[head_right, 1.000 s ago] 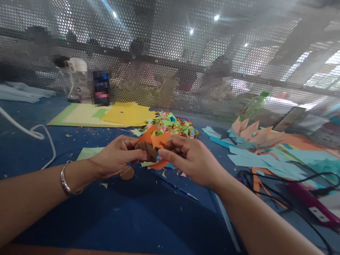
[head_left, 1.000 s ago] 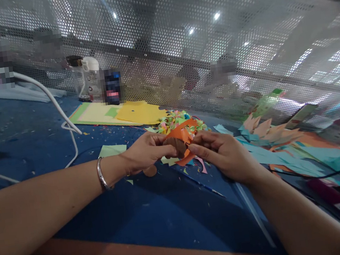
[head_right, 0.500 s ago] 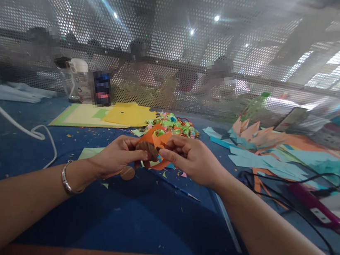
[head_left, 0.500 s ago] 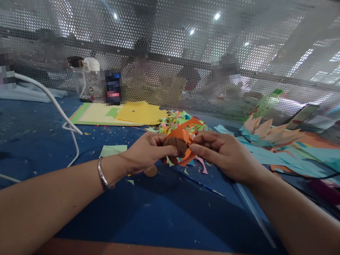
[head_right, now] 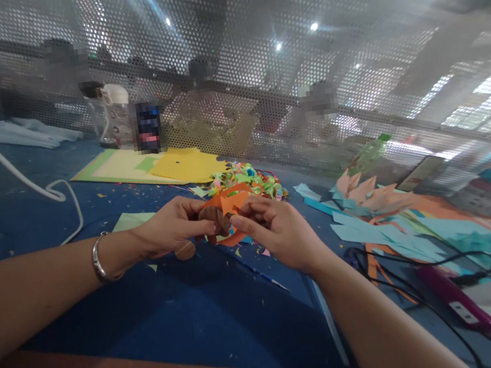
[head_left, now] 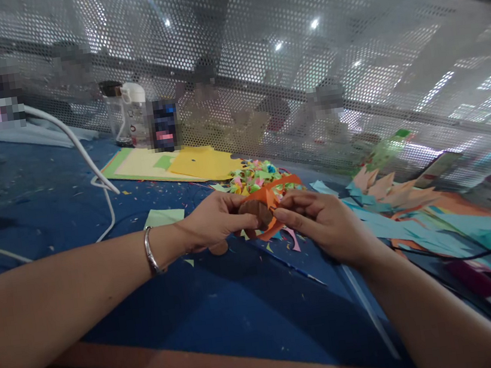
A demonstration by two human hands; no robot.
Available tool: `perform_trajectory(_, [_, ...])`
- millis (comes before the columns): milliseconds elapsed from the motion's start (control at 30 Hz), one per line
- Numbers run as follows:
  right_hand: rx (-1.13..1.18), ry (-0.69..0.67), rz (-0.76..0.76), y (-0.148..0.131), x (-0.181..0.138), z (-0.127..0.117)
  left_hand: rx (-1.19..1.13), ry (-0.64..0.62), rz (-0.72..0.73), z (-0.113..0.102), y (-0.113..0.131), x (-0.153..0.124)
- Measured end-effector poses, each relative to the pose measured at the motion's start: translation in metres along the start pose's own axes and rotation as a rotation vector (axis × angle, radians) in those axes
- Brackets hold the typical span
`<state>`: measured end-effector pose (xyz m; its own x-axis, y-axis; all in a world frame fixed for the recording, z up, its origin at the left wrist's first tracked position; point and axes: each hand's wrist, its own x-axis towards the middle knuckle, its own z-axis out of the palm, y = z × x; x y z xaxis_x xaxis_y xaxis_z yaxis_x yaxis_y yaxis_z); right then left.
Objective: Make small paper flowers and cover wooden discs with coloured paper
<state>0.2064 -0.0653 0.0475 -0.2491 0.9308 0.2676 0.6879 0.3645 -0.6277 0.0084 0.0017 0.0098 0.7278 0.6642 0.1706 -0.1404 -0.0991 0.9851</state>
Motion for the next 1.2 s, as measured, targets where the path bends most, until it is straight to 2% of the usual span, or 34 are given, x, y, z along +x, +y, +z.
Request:
perform_trajectory(167, [0.081, -0.009, 0.041, 0.0018, -0.0001, 0.0003, 0.006, 0.036, 0.004, -0.0007, -0.0009, 0.0001])
perform_trajectory(300, [0.129, -0.031, 0.052, 0.0024, -0.0003, 0.0013, -0.008, 0.014, -0.005, 0.0008, 0.0003, -0.0007])
perform_trajectory(767, [0.096, -0.031, 0.037, 0.0013, -0.0014, 0.0009, 0.064, -0.055, -0.001, -0.0013, 0.0058, 0.0002])
perform_trajectory(1200, [0.068, -0.044, 0.063, 0.0015, -0.0014, 0.0003, 0.135, -0.059, 0.013, -0.0064, 0.0045, 0.0014])
